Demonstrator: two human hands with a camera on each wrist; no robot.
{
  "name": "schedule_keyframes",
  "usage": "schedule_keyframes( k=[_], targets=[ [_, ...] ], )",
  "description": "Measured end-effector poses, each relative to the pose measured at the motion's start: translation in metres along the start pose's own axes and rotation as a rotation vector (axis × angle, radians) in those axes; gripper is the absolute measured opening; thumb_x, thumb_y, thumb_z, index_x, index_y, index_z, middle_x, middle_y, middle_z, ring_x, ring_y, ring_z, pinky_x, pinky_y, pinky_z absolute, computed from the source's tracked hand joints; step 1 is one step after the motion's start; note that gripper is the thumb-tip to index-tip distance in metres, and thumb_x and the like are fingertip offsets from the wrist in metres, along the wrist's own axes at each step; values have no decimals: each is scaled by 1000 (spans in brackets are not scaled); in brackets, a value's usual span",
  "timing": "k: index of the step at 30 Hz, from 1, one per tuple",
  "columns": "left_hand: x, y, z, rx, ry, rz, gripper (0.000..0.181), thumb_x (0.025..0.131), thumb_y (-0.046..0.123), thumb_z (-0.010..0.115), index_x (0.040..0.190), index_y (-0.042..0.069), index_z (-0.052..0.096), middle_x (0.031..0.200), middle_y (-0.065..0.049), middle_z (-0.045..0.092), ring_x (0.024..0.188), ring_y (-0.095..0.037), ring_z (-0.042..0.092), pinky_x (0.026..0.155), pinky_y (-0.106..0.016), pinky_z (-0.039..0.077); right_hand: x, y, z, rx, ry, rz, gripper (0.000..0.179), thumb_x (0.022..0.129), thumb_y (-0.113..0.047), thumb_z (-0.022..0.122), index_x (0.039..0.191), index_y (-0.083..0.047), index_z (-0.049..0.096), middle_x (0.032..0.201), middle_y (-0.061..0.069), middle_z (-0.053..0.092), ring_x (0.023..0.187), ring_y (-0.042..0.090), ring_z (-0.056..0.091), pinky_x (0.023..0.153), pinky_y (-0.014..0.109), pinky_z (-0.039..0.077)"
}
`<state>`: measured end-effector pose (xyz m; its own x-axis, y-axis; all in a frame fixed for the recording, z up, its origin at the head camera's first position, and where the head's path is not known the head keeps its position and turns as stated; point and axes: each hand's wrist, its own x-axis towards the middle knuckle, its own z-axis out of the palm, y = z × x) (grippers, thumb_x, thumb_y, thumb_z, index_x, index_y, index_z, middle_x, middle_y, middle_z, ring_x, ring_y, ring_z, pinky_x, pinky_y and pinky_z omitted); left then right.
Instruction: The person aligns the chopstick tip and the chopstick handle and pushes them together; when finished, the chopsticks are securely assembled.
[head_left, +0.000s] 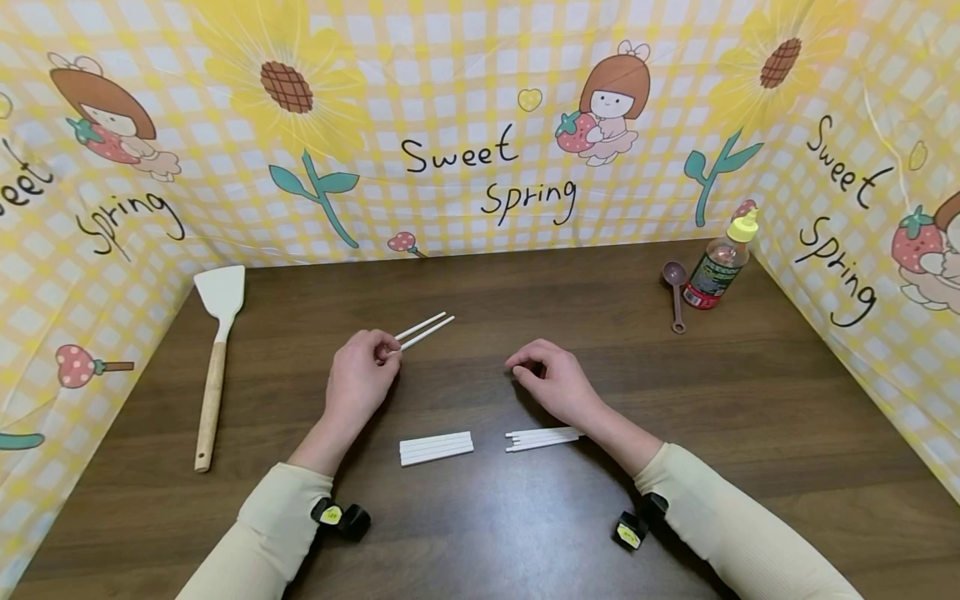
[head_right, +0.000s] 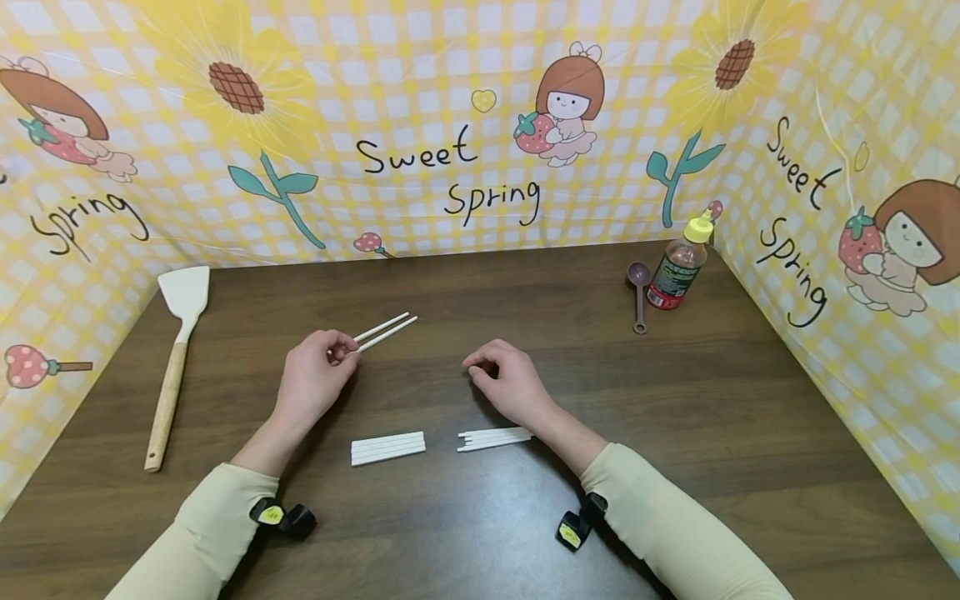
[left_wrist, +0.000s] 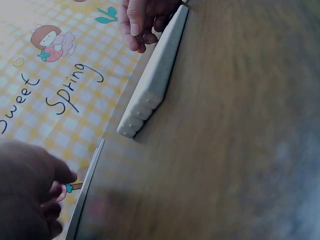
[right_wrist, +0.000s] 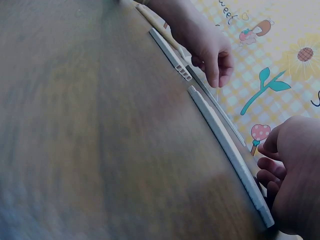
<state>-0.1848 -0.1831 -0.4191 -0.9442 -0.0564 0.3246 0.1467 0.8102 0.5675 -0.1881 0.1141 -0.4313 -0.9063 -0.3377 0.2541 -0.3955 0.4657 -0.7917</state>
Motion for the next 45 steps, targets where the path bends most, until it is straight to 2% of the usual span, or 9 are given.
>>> schedule_keyframes(
  k=[2, 5, 8, 11, 19, 29, 33, 37, 45],
  targets=[
    [0, 0, 2, -46, -57, 60, 4, 86, 5, 74, 88, 6, 71, 76, -3, 59, 71, -20, 54, 66, -36, 43, 0, 0, 0, 1, -5, 6, 13, 93, -3, 68, 99, -10, 77, 100, -3, 68, 80, 15, 57, 71, 29, 46],
    [0, 1, 6, -109, -191, 121, 6, 88, 7, 75, 87, 9, 70, 72, 1, 58, 68, -16, 53, 65, -33, 43, 0, 1, 1, -1, -12, 5, 12, 93, -4, 69, 100, -10, 77, 99, -2, 68, 78, 15, 56, 70, 29, 46],
    [-2, 2, 7, -146, -317, 141, 7, 88, 11, 77, 87, 14, 70, 72, 4, 58, 67, -13, 53, 65, -31, 44, -1, 2, 1, -5, -25, 9, 11, 93, -6, 69, 100, -11, 76, 97, -2, 68, 76, 15, 56, 69, 29, 46],
    [-3, 4, 7, -165, -387, 141, 9, 88, 14, 78, 85, 18, 70, 72, 6, 60, 68, -12, 55, 65, -29, 45, -1, 2, 0, -7, -44, 15, 10, 94, -7, 70, 100, -11, 77, 96, -1, 68, 75, 15, 55, 68, 30, 46],
    [-5, 2, 7, -253, -492, 149, 9, 88, 21, 80, 85, 20, 71, 74, 6, 62, 70, -13, 57, 66, -29, 47, -1, 4, -4, -40, -128, -2, 8, 94, -10, 71, 96, -15, 77, 94, -5, 69, 78, 12, 57, 72, 29, 47],
    [-10, -2, 3, -326, -597, 185, 13, 85, 23, 83, 85, 23, 70, 72, 5, 59, 67, -13, 54, 61, -27, 44, -2, 6, -11, -53, -278, -163, 5, 92, -12, 73, 90, -17, 75, 85, -10, 63, 74, 10, 52, 68, 28, 44],
    [-12, -3, 3, -355, -622, 201, 14, 85, 23, 84, 85, 23, 70, 72, 5, 59, 67, -13, 54, 61, -27, 45, -2, 8, -13, -67, -311, -203, 7, 92, -12, 73, 89, -19, 74, 86, -12, 64, 77, 10, 52, 71, 29, 45],
    [-16, -2, 1, -381, -637, 211, 16, 84, 23, 85, 85, 22, 69, 71, 6, 58, 66, -11, 54, 60, -26, 45, -3, 9, -14, -59, -345, -201, 9, 93, -12, 72, 89, -20, 75, 85, -13, 63, 78, 10, 53, 71, 30, 46],
    [-23, -1, -3, -378, -648, 229, 16, 84, 20, 84, 85, 24, 69, 72, 7, 59, 67, -10, 55, 61, -25, 46, -10, 8, -18, -37, -384, -222, 9, 94, -13, 70, 90, -19, 75, 85, -13, 62, 78, 10, 52, 71, 30, 46]
  ],
)
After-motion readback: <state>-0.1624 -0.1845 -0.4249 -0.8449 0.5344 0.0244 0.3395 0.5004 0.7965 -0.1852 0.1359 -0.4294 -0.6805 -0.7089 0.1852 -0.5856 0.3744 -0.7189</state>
